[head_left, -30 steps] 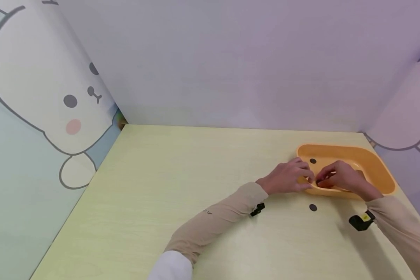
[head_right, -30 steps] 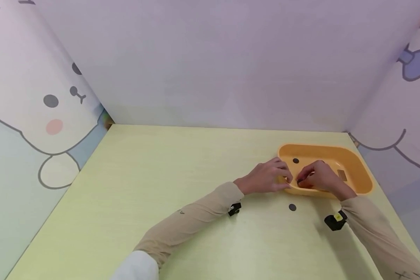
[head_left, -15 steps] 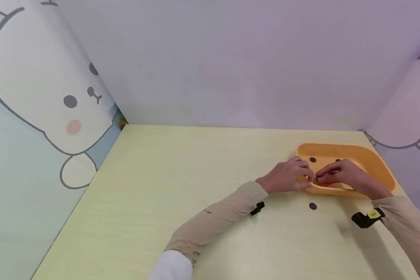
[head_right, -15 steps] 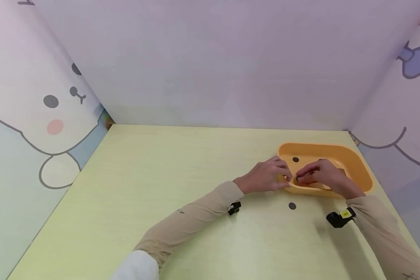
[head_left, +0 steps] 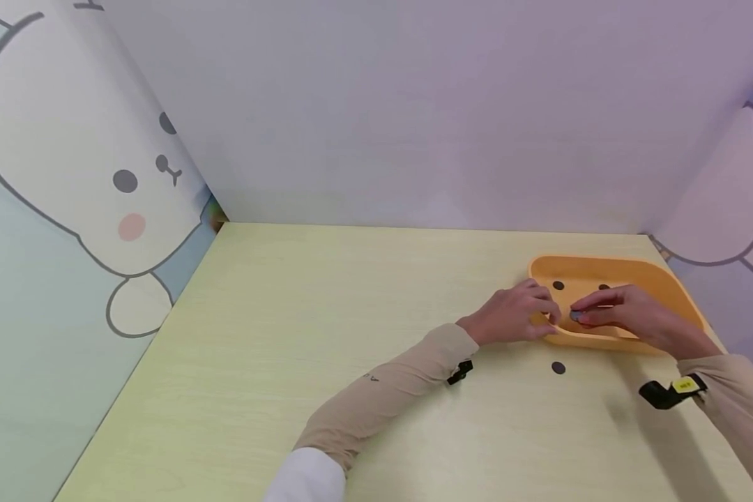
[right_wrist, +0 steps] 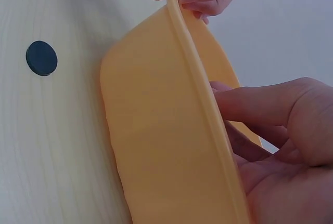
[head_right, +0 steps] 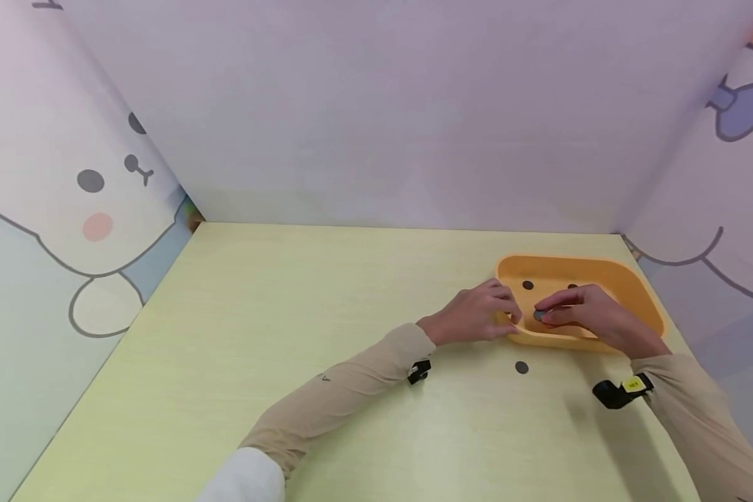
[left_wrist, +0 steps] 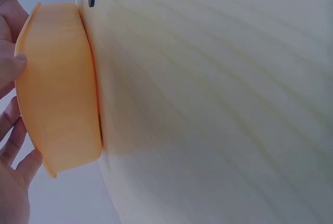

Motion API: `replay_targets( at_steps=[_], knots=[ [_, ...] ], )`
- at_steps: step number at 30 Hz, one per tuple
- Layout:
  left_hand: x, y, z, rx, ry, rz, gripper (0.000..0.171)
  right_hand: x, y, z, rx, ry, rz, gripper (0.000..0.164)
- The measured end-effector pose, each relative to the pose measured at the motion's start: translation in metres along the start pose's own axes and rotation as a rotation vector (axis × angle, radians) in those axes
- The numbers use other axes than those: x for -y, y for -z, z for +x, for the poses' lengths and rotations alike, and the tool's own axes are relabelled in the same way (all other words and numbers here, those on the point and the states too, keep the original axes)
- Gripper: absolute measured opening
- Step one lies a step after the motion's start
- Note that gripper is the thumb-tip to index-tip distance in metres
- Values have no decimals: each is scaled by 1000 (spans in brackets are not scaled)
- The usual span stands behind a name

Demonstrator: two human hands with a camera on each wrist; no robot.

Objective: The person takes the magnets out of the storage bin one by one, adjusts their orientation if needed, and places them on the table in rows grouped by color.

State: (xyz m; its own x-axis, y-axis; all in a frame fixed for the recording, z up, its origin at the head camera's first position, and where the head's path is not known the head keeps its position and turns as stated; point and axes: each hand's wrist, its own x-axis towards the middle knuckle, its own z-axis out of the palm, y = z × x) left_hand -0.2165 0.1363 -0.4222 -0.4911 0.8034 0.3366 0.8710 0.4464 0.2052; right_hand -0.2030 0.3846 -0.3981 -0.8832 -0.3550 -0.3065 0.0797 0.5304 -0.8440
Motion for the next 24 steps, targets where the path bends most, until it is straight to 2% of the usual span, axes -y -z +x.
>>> replay_targets(
  at_steps=[9,24],
  knots=[
    [2,-1,0,-12,-4,-12,12,0,2,-3,6,-30,71,32],
    [1,-1,-1,-10,-10,-4,12,5,3,-14,-17,-50,116,30]
  ],
)
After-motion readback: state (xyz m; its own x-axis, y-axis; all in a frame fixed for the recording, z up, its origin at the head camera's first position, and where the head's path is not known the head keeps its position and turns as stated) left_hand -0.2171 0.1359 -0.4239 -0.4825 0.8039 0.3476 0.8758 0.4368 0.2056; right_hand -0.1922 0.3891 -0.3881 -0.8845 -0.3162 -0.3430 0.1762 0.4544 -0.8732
